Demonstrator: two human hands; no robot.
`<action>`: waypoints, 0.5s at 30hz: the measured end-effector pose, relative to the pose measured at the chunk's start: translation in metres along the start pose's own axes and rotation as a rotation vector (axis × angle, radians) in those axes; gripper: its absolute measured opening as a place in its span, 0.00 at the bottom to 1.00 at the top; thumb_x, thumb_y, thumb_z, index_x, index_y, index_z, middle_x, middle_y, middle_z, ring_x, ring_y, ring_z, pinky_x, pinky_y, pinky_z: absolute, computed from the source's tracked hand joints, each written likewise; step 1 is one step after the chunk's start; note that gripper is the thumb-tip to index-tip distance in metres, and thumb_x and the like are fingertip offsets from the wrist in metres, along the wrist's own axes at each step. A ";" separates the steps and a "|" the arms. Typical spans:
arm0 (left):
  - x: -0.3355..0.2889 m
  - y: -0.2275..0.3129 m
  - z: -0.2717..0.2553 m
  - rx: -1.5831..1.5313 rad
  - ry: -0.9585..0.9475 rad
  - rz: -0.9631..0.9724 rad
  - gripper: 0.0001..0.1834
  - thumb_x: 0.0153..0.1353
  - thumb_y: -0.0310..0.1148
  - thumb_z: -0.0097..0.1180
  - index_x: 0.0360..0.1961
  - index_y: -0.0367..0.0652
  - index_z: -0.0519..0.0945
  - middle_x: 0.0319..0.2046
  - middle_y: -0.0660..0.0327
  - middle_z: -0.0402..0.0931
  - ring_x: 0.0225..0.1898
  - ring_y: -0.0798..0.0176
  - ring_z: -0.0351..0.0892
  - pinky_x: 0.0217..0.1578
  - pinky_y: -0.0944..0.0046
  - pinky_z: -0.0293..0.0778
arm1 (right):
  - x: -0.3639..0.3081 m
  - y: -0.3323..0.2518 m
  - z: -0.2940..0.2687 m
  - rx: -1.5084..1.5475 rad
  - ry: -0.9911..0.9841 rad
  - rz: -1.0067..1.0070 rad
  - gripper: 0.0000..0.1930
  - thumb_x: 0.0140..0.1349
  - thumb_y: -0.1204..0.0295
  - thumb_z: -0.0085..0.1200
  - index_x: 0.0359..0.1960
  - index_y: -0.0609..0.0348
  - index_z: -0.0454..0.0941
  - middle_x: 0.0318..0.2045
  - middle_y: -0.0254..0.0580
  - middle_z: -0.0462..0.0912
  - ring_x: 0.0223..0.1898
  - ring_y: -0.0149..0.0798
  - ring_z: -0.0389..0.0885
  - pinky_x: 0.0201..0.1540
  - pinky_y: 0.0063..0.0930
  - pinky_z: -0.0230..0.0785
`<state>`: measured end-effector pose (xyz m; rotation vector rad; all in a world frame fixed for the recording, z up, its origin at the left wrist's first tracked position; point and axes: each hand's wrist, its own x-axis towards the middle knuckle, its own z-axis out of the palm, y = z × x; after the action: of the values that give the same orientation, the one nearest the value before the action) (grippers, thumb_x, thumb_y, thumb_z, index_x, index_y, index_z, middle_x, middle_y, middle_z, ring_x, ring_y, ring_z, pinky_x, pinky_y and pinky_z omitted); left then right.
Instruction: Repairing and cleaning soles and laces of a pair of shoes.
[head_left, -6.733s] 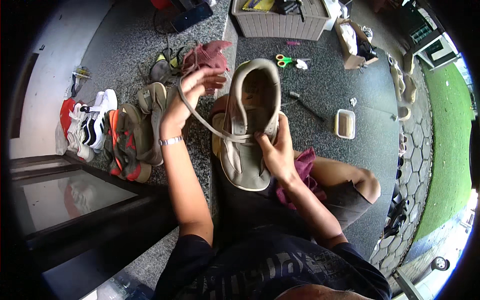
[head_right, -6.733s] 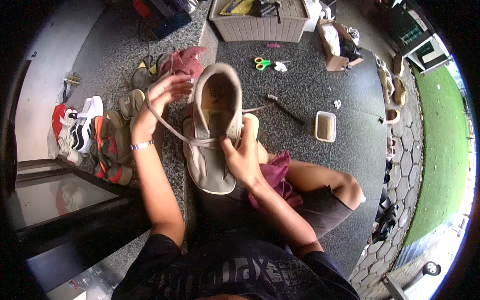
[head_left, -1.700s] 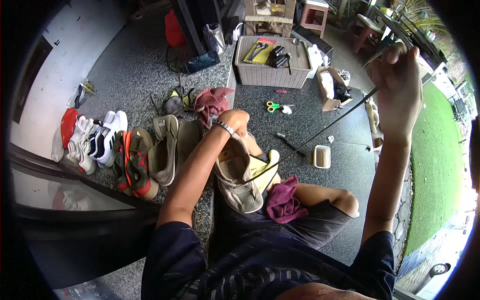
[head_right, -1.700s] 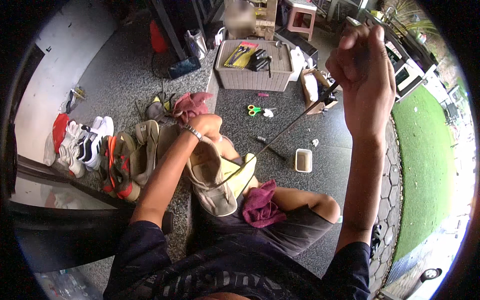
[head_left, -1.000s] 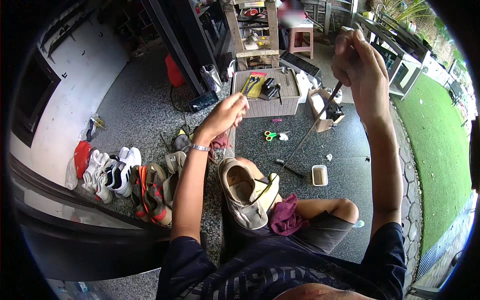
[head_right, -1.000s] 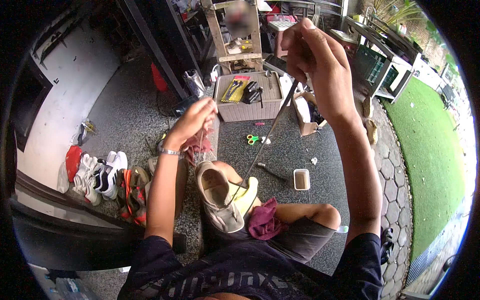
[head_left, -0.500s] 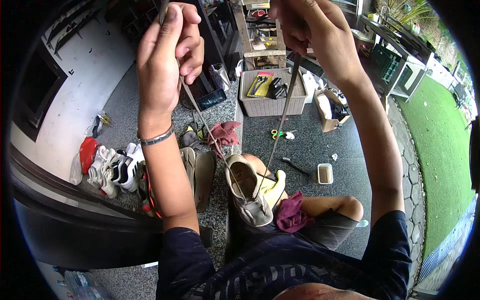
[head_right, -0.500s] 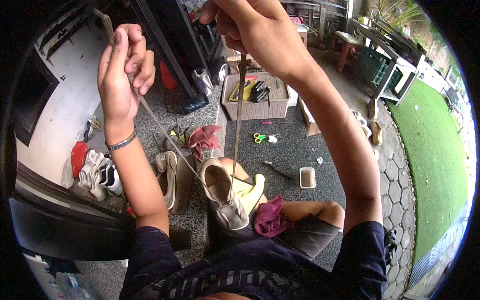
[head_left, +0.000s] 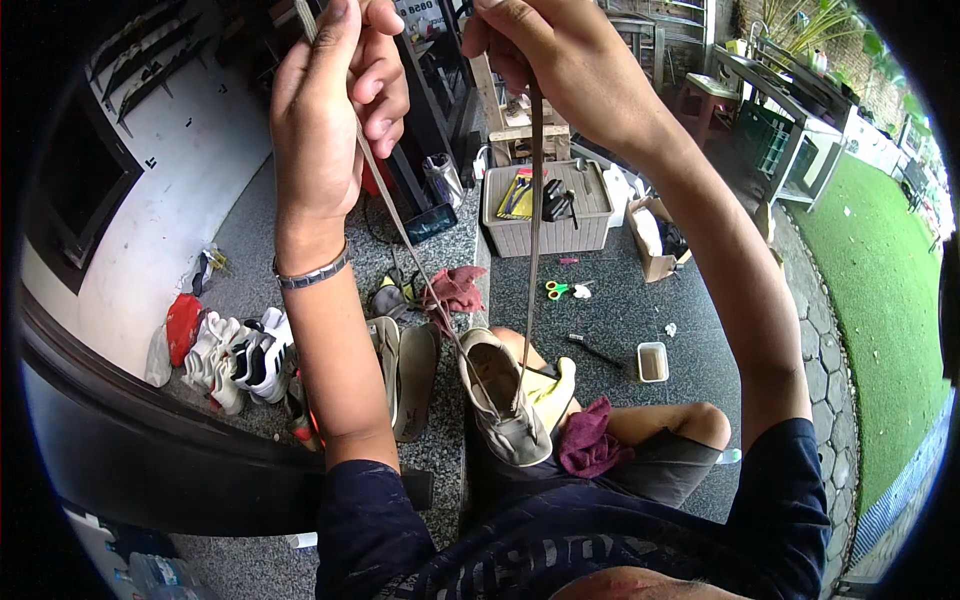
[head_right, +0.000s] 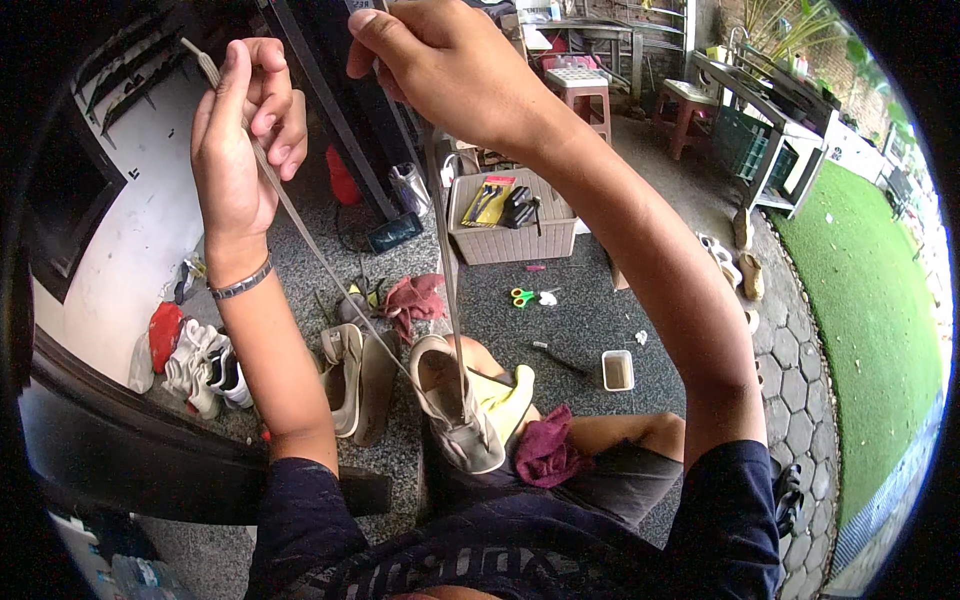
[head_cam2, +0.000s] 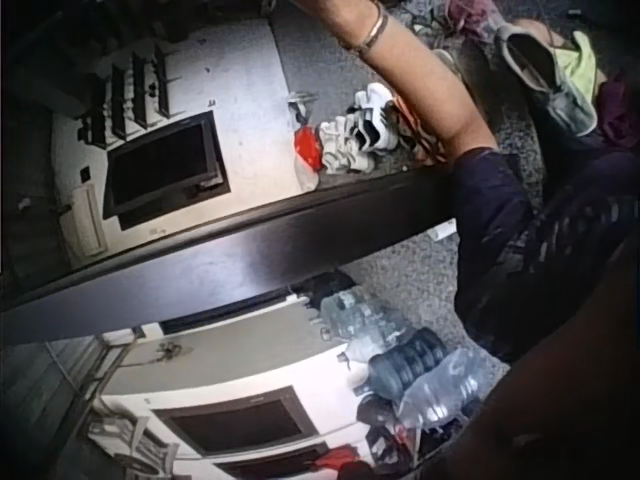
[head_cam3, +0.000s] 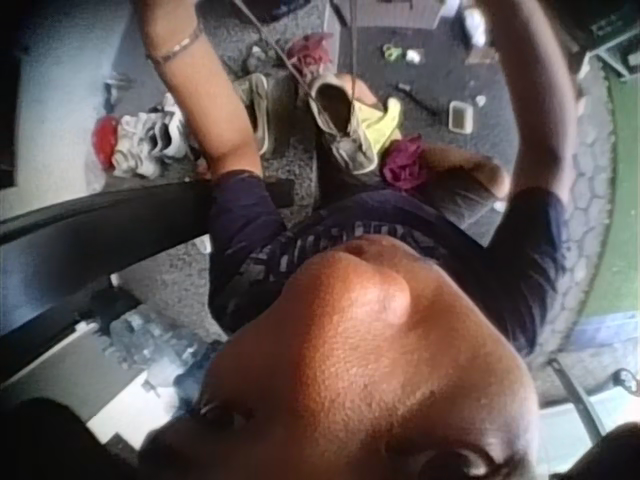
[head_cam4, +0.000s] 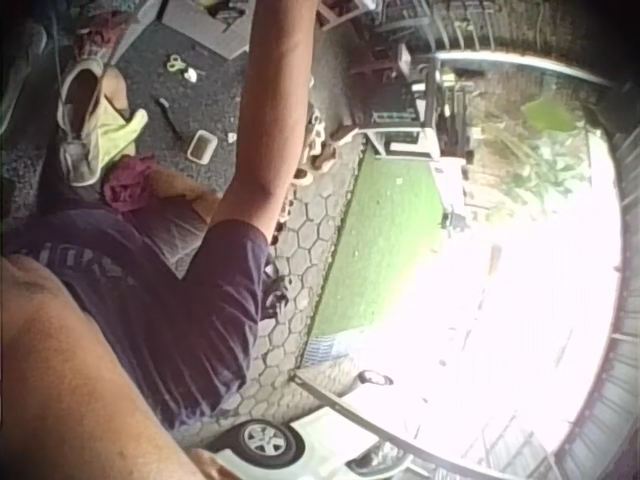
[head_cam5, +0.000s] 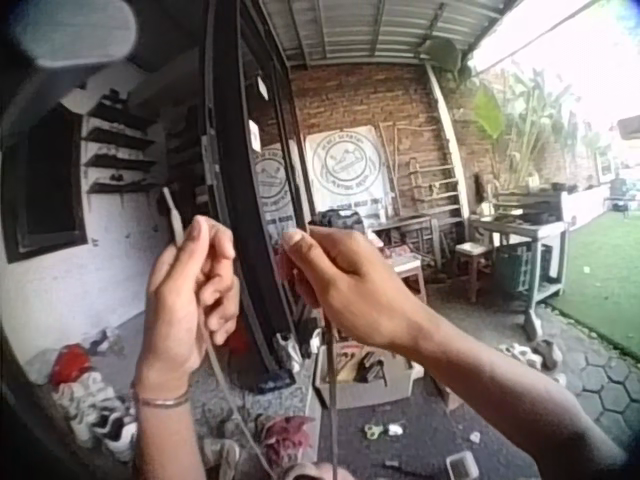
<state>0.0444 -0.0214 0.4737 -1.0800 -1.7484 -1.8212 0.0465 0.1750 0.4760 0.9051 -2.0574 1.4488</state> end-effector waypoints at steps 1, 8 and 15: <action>-0.001 0.003 0.000 0.003 -0.001 0.000 0.21 0.80 0.51 0.39 0.43 0.44 0.74 0.20 0.73 0.56 0.15 0.78 0.55 0.14 0.76 0.56 | 0.001 -0.003 0.002 0.003 0.002 -0.002 0.25 0.81 0.58 0.39 0.30 0.63 0.77 0.19 0.29 0.70 0.21 0.24 0.66 0.25 0.24 0.60; 0.004 0.005 -0.006 0.061 0.036 -0.022 0.21 0.80 0.50 0.40 0.44 0.44 0.75 0.19 0.73 0.55 0.15 0.78 0.54 0.14 0.75 0.53 | 0.009 -0.002 0.010 0.001 -0.007 -0.056 0.25 0.81 0.58 0.40 0.29 0.62 0.77 0.18 0.29 0.72 0.20 0.25 0.68 0.24 0.24 0.62; -0.003 -0.017 -0.113 1.083 0.421 0.406 0.25 0.62 0.53 0.64 0.43 0.39 0.86 0.35 0.57 0.85 0.31 0.53 0.81 0.44 0.47 0.76 | -0.022 0.017 -0.019 -0.022 0.200 -0.097 0.21 0.81 0.59 0.39 0.36 0.60 0.80 0.22 0.32 0.74 0.22 0.26 0.69 0.29 0.22 0.65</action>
<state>0.0046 -0.1284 0.4689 -0.4758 -1.6854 -0.5845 0.0489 0.2018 0.4567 0.8057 -1.8545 1.4026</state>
